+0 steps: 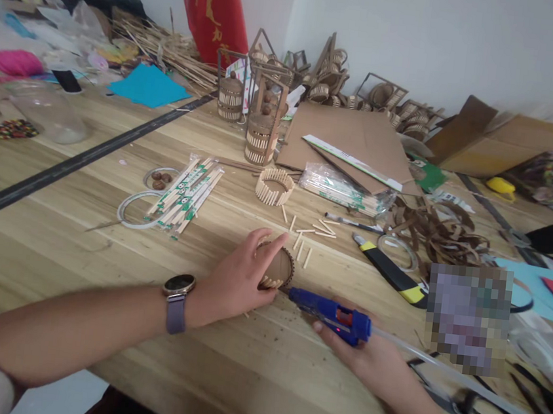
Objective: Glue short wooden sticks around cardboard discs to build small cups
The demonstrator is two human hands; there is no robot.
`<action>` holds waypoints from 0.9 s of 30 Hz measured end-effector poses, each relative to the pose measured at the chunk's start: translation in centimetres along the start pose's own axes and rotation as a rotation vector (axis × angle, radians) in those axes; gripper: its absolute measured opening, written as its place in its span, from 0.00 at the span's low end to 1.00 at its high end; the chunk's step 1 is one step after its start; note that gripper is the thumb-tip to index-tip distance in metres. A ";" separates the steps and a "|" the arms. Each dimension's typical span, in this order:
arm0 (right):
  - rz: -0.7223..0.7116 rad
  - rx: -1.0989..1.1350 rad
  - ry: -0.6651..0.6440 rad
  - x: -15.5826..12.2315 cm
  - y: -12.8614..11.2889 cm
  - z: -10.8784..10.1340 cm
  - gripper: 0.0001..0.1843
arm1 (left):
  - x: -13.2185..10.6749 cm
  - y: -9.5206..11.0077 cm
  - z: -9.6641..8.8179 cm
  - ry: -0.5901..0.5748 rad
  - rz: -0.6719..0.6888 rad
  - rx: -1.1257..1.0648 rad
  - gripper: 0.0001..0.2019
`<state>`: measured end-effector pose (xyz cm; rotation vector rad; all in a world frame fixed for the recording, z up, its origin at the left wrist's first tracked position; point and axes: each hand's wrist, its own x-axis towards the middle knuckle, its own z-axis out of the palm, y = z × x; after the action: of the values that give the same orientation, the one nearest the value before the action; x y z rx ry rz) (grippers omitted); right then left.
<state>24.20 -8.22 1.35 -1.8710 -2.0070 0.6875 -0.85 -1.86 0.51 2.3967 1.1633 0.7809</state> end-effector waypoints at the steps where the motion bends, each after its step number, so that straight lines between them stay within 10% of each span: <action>1: -0.004 -0.003 0.009 0.0 -0.1 -0.1 0.23 | 0.0 0.0 0.0 -0.001 0.000 0.002 0.47; 16: 0.111 0.265 0.116 0.5 -0.2 0.4 0.19 | 0.1 -0.1 0.0 -0.002 0.017 0.034 0.46; 27: 0.472 1.093 0.196 2.4 1.2 -2.7 0.22 | 0.1 -0.1 -0.1 -0.006 0.013 0.038 0.48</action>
<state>26.40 -5.46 2.71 -1.5537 -0.7201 1.3009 -0.90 -1.72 0.60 2.4376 1.1713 0.7618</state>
